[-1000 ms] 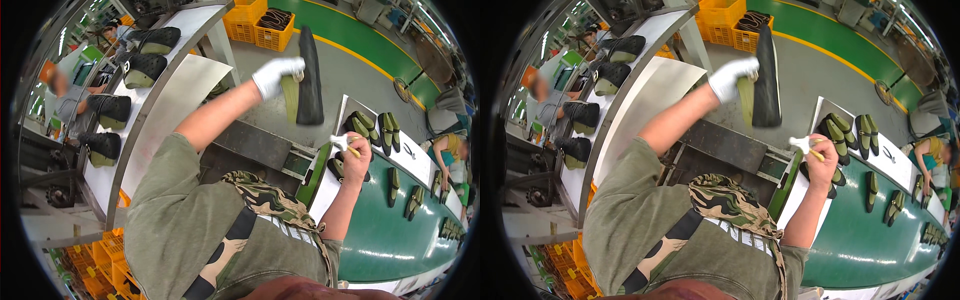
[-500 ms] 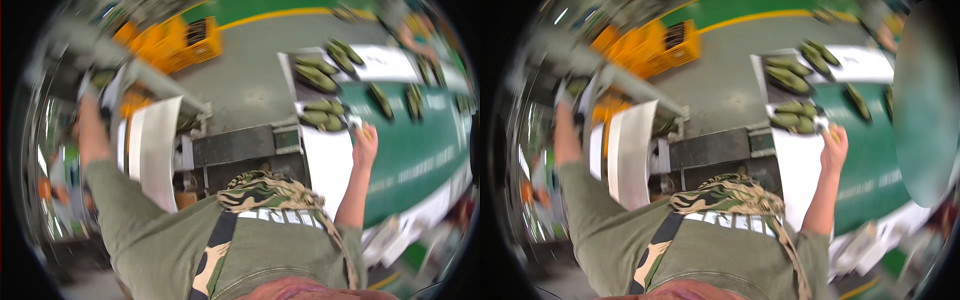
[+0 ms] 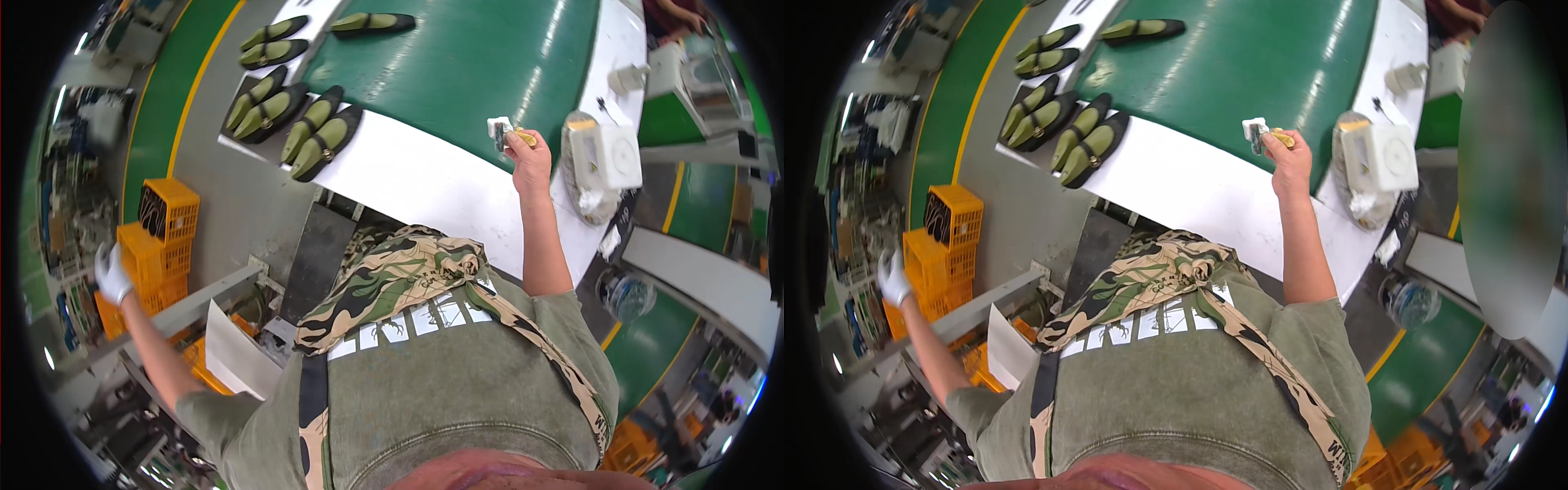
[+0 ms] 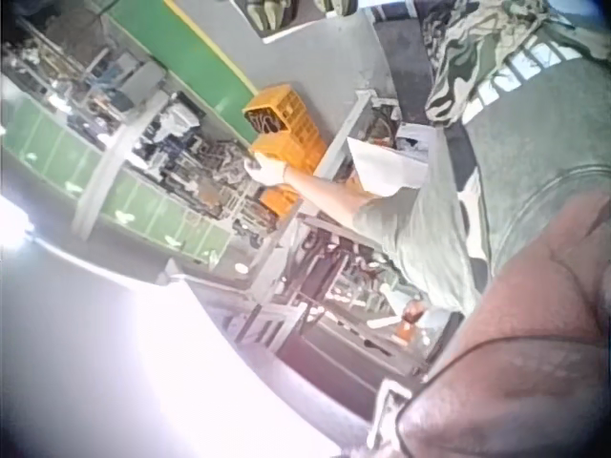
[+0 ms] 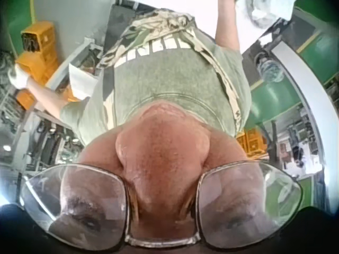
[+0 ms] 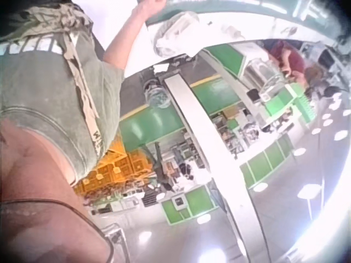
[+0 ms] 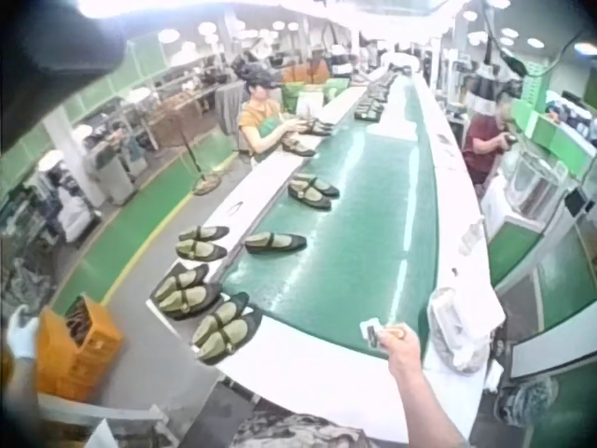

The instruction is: Applying liquid to the edges of shoe soles using a sponge at a conveyor belt.

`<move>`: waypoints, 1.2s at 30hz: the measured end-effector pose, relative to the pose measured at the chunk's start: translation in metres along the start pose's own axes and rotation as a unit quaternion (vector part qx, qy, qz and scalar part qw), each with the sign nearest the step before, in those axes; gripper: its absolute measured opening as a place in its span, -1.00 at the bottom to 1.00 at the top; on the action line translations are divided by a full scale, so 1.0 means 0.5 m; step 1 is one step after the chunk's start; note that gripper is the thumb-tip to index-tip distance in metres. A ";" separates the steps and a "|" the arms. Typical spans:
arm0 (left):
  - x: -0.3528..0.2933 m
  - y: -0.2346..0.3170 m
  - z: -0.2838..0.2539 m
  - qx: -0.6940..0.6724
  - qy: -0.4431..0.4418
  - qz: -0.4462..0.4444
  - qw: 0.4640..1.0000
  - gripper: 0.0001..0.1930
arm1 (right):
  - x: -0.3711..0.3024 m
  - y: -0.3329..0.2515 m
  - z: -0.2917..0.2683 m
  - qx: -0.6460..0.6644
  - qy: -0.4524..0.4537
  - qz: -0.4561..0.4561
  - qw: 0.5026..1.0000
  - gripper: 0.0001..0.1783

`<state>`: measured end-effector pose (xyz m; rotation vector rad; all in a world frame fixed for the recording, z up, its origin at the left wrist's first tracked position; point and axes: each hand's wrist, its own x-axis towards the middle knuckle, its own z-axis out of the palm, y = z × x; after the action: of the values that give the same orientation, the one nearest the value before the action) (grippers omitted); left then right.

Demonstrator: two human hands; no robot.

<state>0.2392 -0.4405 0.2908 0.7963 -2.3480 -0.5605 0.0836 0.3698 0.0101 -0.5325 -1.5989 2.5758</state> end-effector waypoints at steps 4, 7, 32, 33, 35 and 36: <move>-0.090 0.324 0.579 0.068 -0.263 0.177 0.946 -0.40 | -0.034 -0.016 -0.107 -0.048 0.130 -0.009 0.990 -0.77; -0.098 0.405 0.889 0.067 -0.359 0.328 0.871 -0.28 | -0.054 -0.026 -0.154 -0.039 0.185 -0.024 0.982 -0.79; -0.163 0.807 1.472 0.421 -0.472 0.486 0.603 -0.17 | -0.060 -0.104 -0.502 -0.711 0.418 0.088 0.558 -0.87; -0.188 0.813 1.464 0.406 -0.489 0.493 0.593 -0.03 | -0.073 -0.081 -0.527 -0.722 0.429 0.073 0.538 -0.90; -0.198 0.801 1.411 0.439 -0.495 0.482 0.574 0.23 | -0.041 -0.097 -0.474 -0.778 0.382 0.053 0.495 -0.90; -0.196 0.770 1.412 0.439 -0.495 0.494 0.564 0.27 | -0.031 -0.102 -0.457 -0.742 0.403 -0.015 0.536 -0.92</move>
<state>-0.3098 0.0432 -0.0567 -0.9497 -3.4692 1.0445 0.1654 0.5855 -0.0329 -1.3077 -2.6114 -0.0220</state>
